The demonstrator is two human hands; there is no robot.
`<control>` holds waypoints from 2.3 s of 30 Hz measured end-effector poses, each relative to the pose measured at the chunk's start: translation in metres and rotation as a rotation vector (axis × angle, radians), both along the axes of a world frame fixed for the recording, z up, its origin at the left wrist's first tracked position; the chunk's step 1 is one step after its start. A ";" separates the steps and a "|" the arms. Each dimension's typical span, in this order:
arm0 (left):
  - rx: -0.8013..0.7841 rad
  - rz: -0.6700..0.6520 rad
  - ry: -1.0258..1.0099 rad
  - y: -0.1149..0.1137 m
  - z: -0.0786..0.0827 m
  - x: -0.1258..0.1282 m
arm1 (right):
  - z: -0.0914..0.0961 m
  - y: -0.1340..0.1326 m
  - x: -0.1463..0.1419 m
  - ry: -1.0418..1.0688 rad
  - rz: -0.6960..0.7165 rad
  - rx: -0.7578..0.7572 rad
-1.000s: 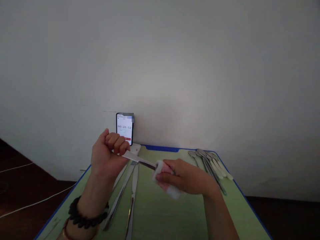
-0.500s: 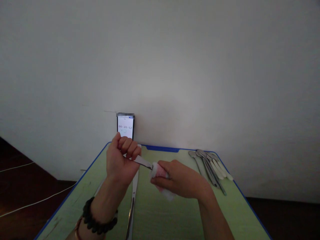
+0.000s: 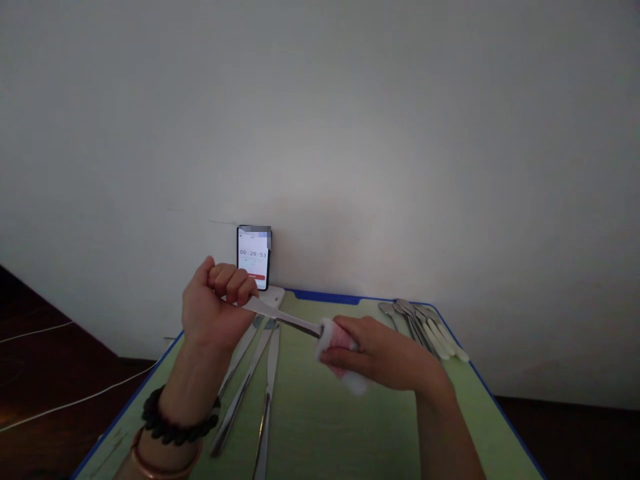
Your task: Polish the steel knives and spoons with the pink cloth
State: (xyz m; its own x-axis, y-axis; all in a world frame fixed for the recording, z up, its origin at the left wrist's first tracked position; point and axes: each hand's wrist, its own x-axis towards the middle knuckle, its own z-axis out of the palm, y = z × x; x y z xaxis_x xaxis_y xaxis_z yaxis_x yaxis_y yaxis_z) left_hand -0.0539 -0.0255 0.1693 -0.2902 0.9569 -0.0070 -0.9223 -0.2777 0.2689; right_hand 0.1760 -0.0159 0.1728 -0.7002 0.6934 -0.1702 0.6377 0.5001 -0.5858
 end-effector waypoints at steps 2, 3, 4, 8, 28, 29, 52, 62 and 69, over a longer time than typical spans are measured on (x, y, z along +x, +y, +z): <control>0.021 0.022 0.008 0.000 0.000 -0.002 | 0.000 0.001 0.005 0.002 -0.020 0.026; 0.025 0.029 0.012 0.000 0.000 -0.002 | 0.000 0.001 0.006 0.001 -0.030 0.038; 0.024 0.033 0.015 0.000 0.000 -0.001 | 0.000 0.001 0.007 -0.005 -0.038 0.047; -0.002 0.024 0.010 0.001 0.000 0.003 | 0.001 -0.001 0.003 -0.046 -0.049 0.040; -0.045 -0.073 0.009 -0.001 -0.003 0.021 | -0.003 -0.007 -0.026 -0.033 -0.023 0.062; -0.047 -0.100 0.010 -0.001 -0.003 0.023 | -0.003 -0.007 -0.026 -0.033 -0.015 0.041; 0.301 -0.294 0.096 -0.008 -0.006 0.025 | -0.009 -0.003 -0.033 0.139 0.146 -0.176; 0.231 -0.155 0.165 -0.004 0.000 0.007 | -0.005 -0.004 -0.025 0.050 0.100 -0.087; 0.243 -0.052 0.110 0.001 -0.007 -0.013 | -0.004 0.000 0.001 -0.031 0.070 -0.094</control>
